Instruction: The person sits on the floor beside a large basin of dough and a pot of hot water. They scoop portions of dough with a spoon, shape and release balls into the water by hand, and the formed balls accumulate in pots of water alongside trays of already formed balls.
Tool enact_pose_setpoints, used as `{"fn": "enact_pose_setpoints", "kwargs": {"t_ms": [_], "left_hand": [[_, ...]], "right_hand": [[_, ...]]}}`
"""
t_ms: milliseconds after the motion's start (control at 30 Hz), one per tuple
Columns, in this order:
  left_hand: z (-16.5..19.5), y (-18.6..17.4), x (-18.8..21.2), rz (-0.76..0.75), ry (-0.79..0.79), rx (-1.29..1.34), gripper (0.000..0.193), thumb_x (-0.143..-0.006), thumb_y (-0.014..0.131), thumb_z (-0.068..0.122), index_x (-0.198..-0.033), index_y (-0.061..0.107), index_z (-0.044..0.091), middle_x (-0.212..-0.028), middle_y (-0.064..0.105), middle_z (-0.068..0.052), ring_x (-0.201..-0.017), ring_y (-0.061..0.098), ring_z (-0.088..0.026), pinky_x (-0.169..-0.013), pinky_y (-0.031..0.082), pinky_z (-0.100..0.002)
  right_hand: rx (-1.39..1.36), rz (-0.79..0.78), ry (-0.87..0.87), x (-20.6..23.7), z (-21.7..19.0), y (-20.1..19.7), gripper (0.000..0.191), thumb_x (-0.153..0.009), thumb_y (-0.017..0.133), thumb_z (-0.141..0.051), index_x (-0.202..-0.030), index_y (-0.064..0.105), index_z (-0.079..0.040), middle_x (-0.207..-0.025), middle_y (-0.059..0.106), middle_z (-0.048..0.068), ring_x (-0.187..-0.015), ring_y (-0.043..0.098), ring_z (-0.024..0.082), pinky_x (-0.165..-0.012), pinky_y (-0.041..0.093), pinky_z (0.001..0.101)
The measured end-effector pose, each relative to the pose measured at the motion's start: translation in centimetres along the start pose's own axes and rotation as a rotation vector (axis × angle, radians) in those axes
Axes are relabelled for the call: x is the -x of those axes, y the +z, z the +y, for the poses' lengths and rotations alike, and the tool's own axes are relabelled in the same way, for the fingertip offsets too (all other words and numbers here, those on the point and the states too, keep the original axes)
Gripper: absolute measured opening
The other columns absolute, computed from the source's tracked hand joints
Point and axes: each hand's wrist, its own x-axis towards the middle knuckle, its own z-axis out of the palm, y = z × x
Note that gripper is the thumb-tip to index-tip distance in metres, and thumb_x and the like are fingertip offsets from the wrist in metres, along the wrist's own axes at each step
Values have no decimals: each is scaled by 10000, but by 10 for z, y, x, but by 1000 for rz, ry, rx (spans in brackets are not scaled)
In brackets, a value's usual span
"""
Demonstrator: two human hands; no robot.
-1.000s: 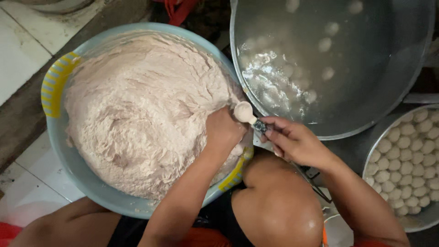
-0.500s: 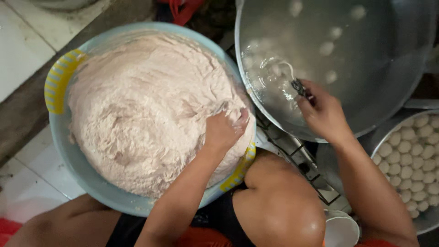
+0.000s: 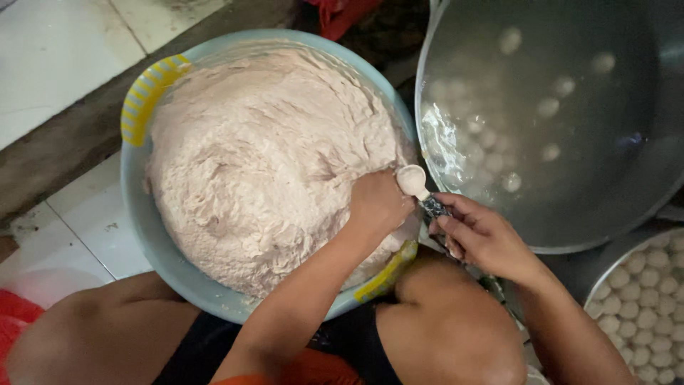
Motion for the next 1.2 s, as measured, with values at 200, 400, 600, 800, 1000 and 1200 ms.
{"fn": "enact_pose_setpoints", "kwargs": {"t_ms": [200,400,600,800,1000,1200], "left_hand": [[-21,-64,-23,-133,-297,-205,559,-851,639,565,-882,738,16,-868,728,-247,-846,724,-422,-768,566,-510],[-43,-94,-39,-2,-359,-406,733,-839,631,686,-913,717,-38,-870,719,-286,-876,714,-452,-784,562,-511],[-17,-61,-20,-151,-351,-281,821,-922,516,733,-896,706,-65,-860,710,-299,-877,723,-413,-804,573,-486],[8,-19,-13,-72,141,-278,550,-1007,452,480,-860,706,15,-818,726,-178,-800,713,-341,-793,578,-471],[5,-8,-21,175,153,-125,349,-955,686,347,-749,708,66,-722,683,-165,-685,668,-377,-649,544,-484],[-1,-3,-22,484,516,4,106,-898,718,169,-854,688,78,-828,698,-127,-731,679,-361,-669,553,-460]], "right_hand": [[-30,7,-56,-22,-13,-15,417,-985,548,-162,-1391,565,-68,-886,686,26,-541,532,81,-430,414,235],[-147,387,-62,-64,-47,-47,454,-961,553,-137,-1408,605,-71,-955,733,57,-605,576,97,-494,446,257],[330,633,-318,-80,-62,-61,463,-925,643,-147,-1361,556,-18,-1020,723,143,-790,730,161,-679,583,308],[569,727,-390,-83,-65,-74,394,-940,698,-136,-1299,602,-3,-1058,729,162,-842,714,243,-764,577,397],[274,589,-194,-46,-43,-66,325,-1014,508,-105,-1326,574,-47,-1020,721,57,-723,671,149,-604,549,327],[279,240,-88,-7,-25,-25,314,-969,609,-135,-1262,674,-44,-818,685,58,-659,587,89,-580,494,281]]}}
